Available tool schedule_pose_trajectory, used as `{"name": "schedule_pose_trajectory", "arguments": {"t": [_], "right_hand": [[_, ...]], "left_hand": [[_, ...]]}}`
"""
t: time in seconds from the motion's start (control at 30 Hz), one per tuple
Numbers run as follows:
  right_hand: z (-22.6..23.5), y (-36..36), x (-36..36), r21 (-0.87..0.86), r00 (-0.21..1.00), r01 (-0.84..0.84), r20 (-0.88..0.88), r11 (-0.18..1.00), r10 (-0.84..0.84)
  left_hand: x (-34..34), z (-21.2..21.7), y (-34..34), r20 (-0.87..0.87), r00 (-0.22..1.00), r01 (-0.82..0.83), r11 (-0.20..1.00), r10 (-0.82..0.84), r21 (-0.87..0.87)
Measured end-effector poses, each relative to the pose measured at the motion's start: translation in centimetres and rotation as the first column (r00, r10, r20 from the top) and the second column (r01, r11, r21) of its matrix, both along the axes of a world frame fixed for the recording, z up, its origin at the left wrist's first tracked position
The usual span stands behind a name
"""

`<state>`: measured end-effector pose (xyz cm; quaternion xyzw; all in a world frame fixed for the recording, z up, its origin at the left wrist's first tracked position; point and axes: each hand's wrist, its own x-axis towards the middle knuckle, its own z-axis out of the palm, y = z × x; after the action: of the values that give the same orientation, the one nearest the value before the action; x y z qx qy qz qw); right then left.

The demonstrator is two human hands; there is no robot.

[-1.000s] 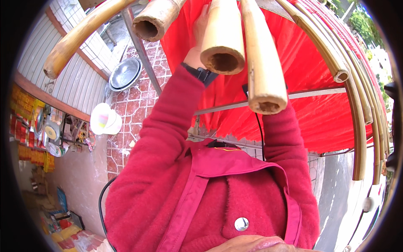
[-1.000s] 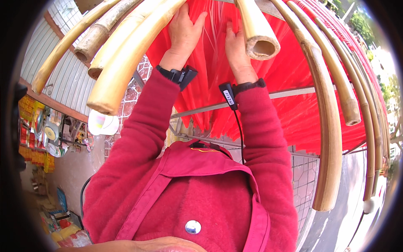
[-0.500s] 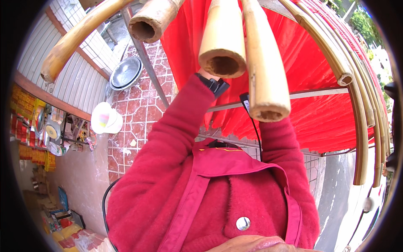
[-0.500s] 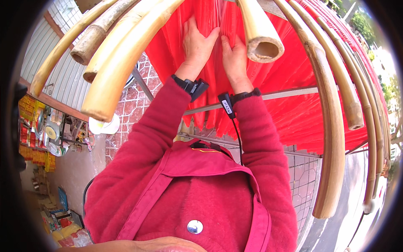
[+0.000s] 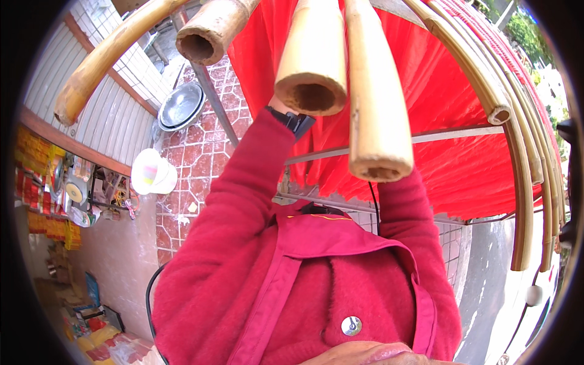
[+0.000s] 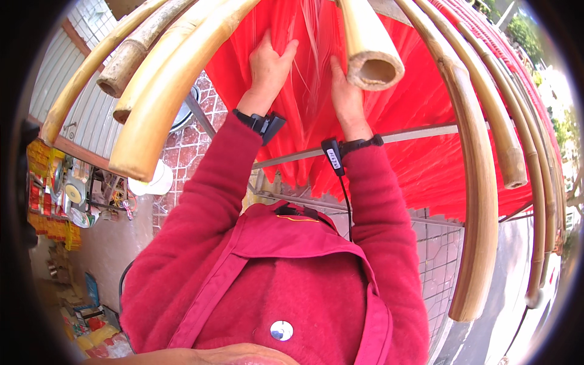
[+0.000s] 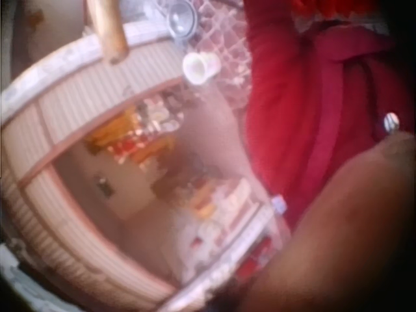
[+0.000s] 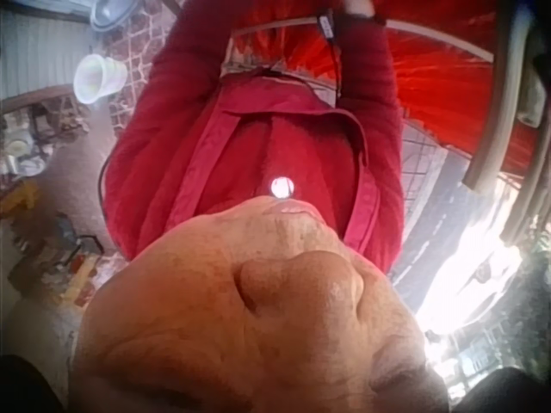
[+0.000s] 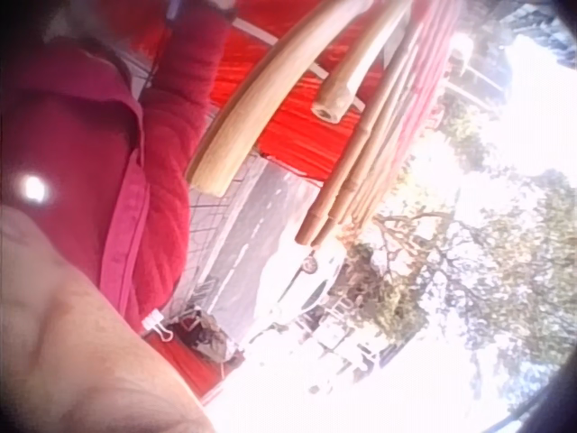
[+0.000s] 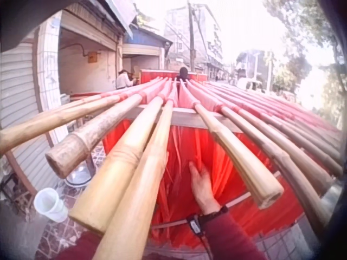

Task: The person attaches a red fabric cover to a metal frame and then threads white string through holes in bamboo tubes to secure them to the frame. The person works by hand, pulling and tying the string around the frame and tubes.

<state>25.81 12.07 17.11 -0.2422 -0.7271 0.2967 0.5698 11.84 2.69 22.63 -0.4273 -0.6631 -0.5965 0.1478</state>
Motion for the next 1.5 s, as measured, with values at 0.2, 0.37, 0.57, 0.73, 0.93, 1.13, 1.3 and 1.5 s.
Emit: {"name": "schedule_pose_trajectory", "arguments": {"t": [0.2,0.37,0.57,0.73,0.93,1.13,1.3,1.5], "right_hand": [[2.0,-2.9,0.1,-0.328,0.961,-0.275,-0.137,0.904,0.242],[2.8,-4.5,0.1,-0.356,0.952,-0.298,-0.181,0.886,0.248],[4.7,-7.1,1.8,-0.377,0.901,-0.391,-0.340,0.840,0.267],[4.8,-5.9,0.7,-0.348,0.945,-0.317,-0.199,0.882,0.261],[1.6,-2.8,-0.1,-0.310,0.984,-0.171,-0.106,0.935,0.145],[0.4,-1.7,0.8,-0.253,0.984,-0.156,-0.124,0.955,0.128],[0.8,-3.2,1.2,-0.340,0.975,-0.208,-0.142,0.917,0.168],[0.3,-4.4,1.1,-0.145,0.980,-0.196,-0.046,0.970,0.191]], "left_hand": [[2.6,0.9,-0.7,0.130,0.986,0.106,0.994,-0.107,0.011],[2.3,2.7,0.8,0.305,0.949,0.091,0.995,-0.077,-0.033],[2.2,1.1,1.8,0.042,0.998,-0.053,0.998,0.052,0.023],[2.0,-0.8,3.0,-0.001,0.995,-0.097,0.993,0.098,0.069],[-1.1,-1.6,1.9,0.026,1.000,-0.004,0.995,0.001,0.101],[-2.1,-1.1,0.1,0.032,0.997,0.070,0.994,-0.068,-0.080],[-0.6,-1.8,0.5,0.014,1.000,0.016,0.988,-0.014,-0.153],[1.9,-5.8,0.9,0.294,0.937,0.172,0.982,-0.188,0.080]]}}
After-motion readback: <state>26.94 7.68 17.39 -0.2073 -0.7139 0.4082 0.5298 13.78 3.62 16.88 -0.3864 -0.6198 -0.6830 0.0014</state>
